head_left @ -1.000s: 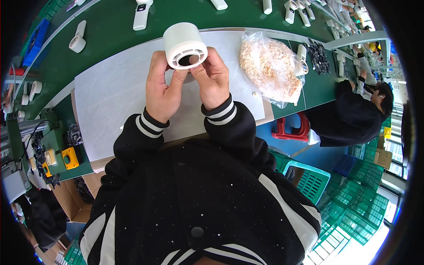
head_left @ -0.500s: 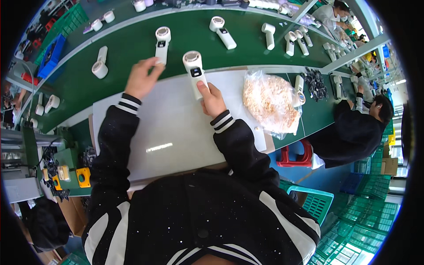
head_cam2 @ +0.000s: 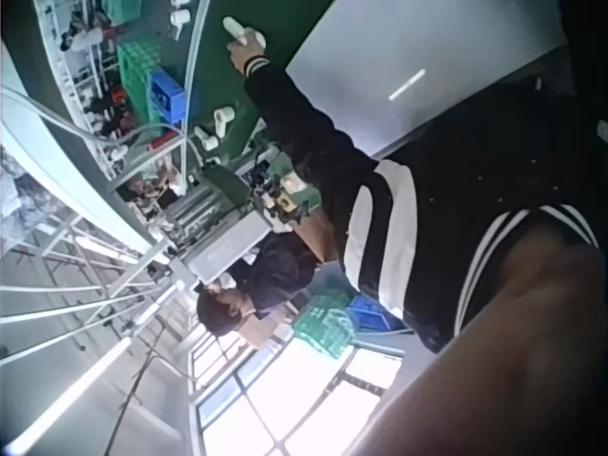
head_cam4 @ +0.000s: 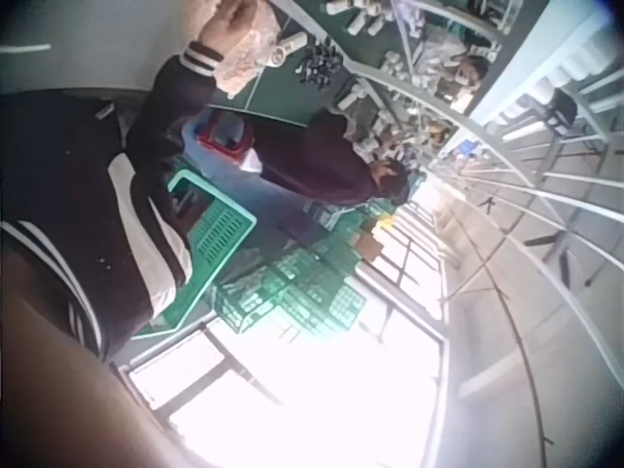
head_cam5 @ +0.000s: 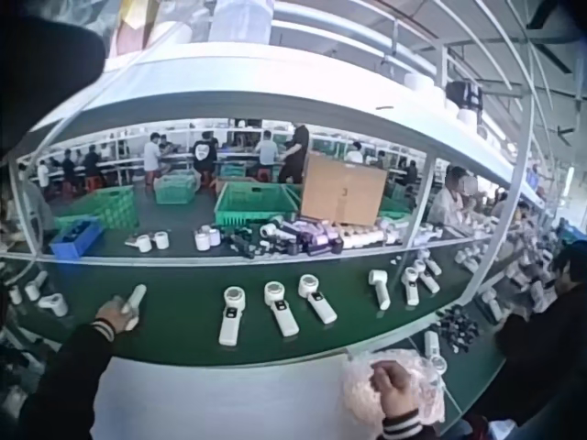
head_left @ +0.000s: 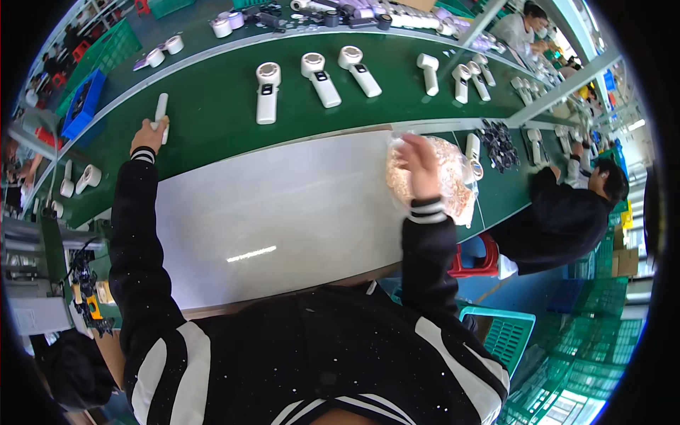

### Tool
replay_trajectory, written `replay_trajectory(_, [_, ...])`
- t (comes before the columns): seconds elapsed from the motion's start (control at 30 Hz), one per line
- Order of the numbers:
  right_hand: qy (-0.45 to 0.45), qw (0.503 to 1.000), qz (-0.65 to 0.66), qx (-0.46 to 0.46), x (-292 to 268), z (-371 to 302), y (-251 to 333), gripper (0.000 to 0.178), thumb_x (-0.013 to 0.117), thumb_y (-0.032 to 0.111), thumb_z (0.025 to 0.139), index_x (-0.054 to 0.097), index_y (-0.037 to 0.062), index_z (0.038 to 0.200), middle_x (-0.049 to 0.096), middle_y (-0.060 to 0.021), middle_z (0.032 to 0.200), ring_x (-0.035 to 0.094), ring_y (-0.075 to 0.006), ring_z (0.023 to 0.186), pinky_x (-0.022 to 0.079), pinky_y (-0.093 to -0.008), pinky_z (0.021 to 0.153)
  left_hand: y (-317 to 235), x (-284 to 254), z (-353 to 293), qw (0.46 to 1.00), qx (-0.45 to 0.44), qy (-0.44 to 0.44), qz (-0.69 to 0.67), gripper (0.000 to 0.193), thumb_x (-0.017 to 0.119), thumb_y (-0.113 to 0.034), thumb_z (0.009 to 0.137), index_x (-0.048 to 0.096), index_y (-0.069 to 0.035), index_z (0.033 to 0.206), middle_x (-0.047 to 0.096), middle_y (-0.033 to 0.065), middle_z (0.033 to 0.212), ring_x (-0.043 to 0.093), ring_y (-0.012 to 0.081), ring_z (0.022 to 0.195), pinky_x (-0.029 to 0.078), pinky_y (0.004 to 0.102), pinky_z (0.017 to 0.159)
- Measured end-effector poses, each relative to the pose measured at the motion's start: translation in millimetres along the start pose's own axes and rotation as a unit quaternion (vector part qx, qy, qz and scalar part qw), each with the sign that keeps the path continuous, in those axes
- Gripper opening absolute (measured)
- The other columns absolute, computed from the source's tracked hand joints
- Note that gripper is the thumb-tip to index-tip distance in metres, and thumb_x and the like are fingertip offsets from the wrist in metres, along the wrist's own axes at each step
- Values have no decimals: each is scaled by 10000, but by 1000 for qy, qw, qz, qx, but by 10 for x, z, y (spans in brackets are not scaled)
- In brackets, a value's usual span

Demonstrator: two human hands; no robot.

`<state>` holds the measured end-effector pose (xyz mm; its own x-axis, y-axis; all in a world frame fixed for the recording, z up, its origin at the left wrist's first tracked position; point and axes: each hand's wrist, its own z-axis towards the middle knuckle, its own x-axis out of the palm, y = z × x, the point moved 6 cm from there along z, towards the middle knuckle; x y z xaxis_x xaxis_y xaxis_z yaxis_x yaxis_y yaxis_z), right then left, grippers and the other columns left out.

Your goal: Assembling electronic fan components by inserting internal modules into plastic housings at a factory workstation.

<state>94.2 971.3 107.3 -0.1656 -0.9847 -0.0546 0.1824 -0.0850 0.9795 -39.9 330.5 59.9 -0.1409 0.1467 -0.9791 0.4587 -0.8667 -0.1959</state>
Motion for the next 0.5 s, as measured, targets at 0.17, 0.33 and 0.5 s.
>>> replay_trajectory(0.17, [-69, 959, -264, 71, -1507, -187, -230, 200, 558, 167, 924, 678, 9, 903, 626, -60, 665, 546, -98, 537, 416, -239, 487, -477, -438, -832, 977, 187, -83, -66, 481, 744, -375, 770, 544, -140, 1139, 548, 166, 1130, 610, 397, 977, 513, 448, 852])
replay_trajectory(0.33, [99, 900, -407, 122, -1307, -217, -524, 241, 544, 144, 900, 646, 27, 1084, 632, -77, 696, 582, -147, 560, 466, -291, 525, -968, -750, -1956, 888, 395, -51, -228, 382, 745, -69, 740, 559, -138, 1067, 471, 126, 1158, 559, 348, 1032, 507, 402, 858])
replay_trajectory(0.5, [44, 871, -488, 3, -807, -269, -312, 396, 644, 97, 808, 475, 79, 1166, 630, -136, 818, 629, -319, 750, 500, -421, 706, -1546, -664, -2859, 792, 568, 92, -205, 312, 667, 27, 750, 588, -124, 1011, 453, 117, 1226, 471, 323, 1145, 460, 379, 953])
